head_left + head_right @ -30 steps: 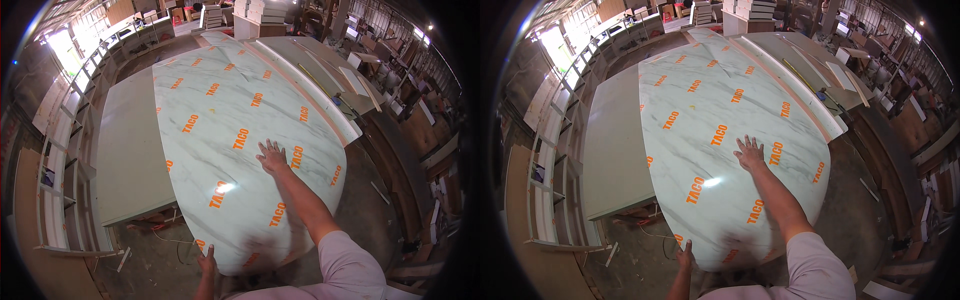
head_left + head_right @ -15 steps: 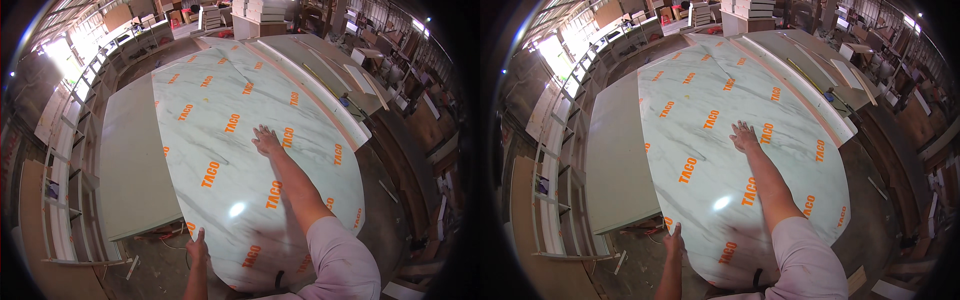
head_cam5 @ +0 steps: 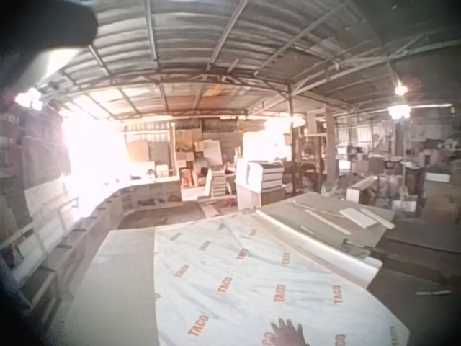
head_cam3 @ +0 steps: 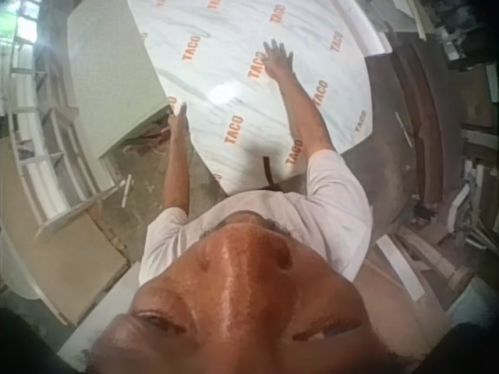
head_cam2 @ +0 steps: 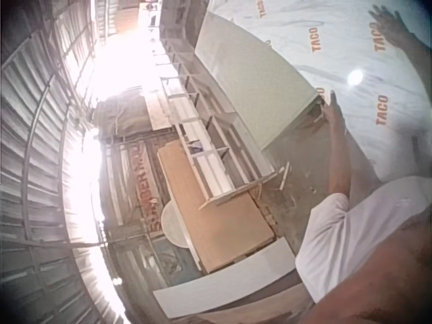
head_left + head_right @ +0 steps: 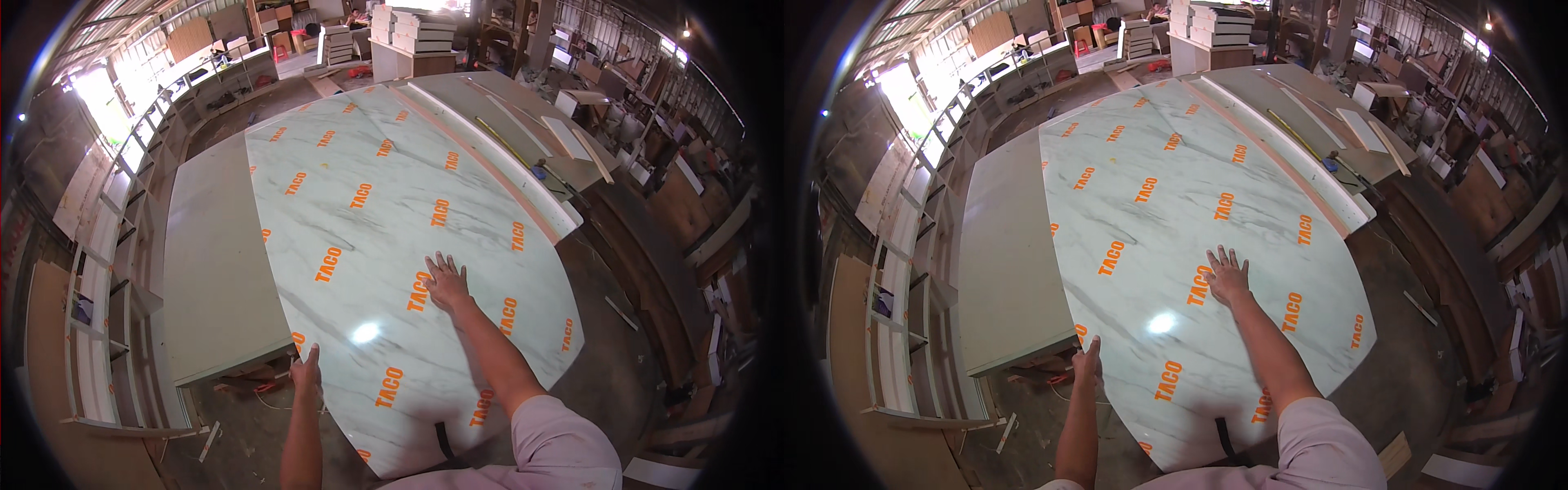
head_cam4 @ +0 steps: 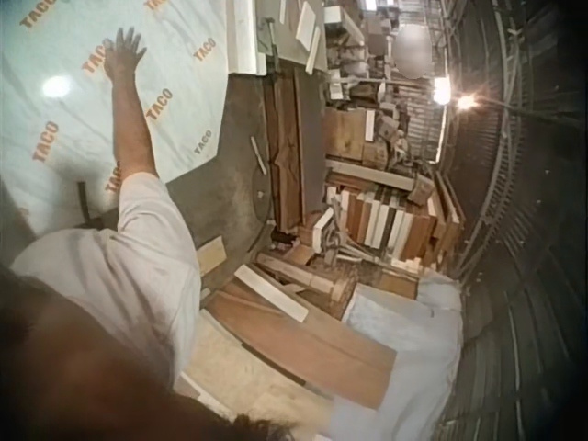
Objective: The person carries a wooden board to a workbench, moves a can onto a shelf, and positions laminate sheets over the wooden panels on the table.
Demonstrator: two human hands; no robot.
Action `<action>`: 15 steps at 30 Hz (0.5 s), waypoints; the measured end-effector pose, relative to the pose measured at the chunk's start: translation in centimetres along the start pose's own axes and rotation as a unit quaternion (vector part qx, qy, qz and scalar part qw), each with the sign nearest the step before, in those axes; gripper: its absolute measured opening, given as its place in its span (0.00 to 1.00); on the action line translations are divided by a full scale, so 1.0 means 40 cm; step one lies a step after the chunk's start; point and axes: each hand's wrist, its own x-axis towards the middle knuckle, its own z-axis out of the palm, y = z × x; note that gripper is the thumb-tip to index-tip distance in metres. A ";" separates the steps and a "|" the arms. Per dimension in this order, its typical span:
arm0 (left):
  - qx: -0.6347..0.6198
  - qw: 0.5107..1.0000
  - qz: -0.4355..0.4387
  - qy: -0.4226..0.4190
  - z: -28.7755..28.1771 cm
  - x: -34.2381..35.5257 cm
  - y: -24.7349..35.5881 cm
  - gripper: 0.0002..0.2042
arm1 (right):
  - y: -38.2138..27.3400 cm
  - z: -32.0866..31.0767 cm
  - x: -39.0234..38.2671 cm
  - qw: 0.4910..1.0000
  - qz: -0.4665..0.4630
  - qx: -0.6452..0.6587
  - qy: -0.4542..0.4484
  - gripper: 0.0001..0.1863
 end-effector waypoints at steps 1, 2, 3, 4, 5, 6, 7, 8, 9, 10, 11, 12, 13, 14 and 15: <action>-0.047 0.997 0.028 -0.049 -0.011 -0.010 -0.024 0.36 | 0.000 -0.002 -0.009 1.000 0.013 0.003 -0.008 0.34; -0.070 0.993 0.031 -0.094 -0.033 -0.036 -0.067 0.33 | -0.001 -0.007 -0.014 0.999 0.030 -0.003 -0.024 0.34; -0.092 0.985 0.032 -0.140 -0.054 -0.058 -0.116 0.30 | -0.001 -0.011 -0.016 1.000 0.024 0.006 -0.011 0.34; -0.086 0.979 0.006 -0.182 -0.086 -0.105 -0.178 0.27 | 0.000 -0.016 -0.017 0.999 0.030 0.002 -0.027 0.34; -0.067 0.977 -0.061 -0.193 -0.113 -0.166 -0.244 0.24 | -0.001 -0.021 -0.018 0.998 0.034 -0.001 -0.047 0.34; -0.050 0.972 -0.123 -0.193 -0.121 -0.223 -0.297 0.22 | 0.003 -0.027 -0.015 0.998 0.034 0.004 -0.044 0.34; -0.095 0.963 -0.129 -0.215 -0.130 -0.283 -0.343 0.21 | 0.003 -0.032 -0.015 0.998 0.032 0.003 -0.049 0.34; -0.116 0.950 -0.172 -0.234 -0.149 -0.340 -0.378 0.21 | 0.006 -0.034 -0.014 0.997 0.036 -0.009 -0.068 0.34; -0.142 0.955 -0.134 -0.224 -0.169 -0.403 -0.405 0.22 | 0.006 -0.037 -0.014 0.998 0.027 0.002 -0.060 0.34; -0.083 0.959 -0.146 -0.229 -0.187 -0.440 -0.417 0.21 | 0.007 -0.037 -0.011 0.997 0.032 -0.001 -0.064 0.34; -0.013 0.960 -0.171 -0.223 -0.199 -0.474 -0.419 0.21 | 0.005 -0.038 -0.009 0.997 0.037 -0.009 -0.071 0.34; -0.020 0.968 -0.162 -0.189 -0.186 -0.492 -0.411 0.24 | 0.005 -0.036 -0.007 0.997 0.035 -0.007 -0.067 0.33; -0.025 0.969 -0.165 -0.184 -0.179 -0.513 -0.399 0.24 | 0.005 -0.036 -0.006 0.997 0.031 -0.008 -0.073 0.33; -0.057 0.973 -0.168 -0.147 -0.175 -0.527 -0.385 0.24 | 0.006 -0.034 -0.003 0.998 0.026 -0.001 -0.064 0.33; -0.090 0.977 -0.159 -0.109 -0.171 -0.541 -0.369 0.24 | 0.009 -0.033 0.000 0.998 0.029 0.002 -0.062 0.33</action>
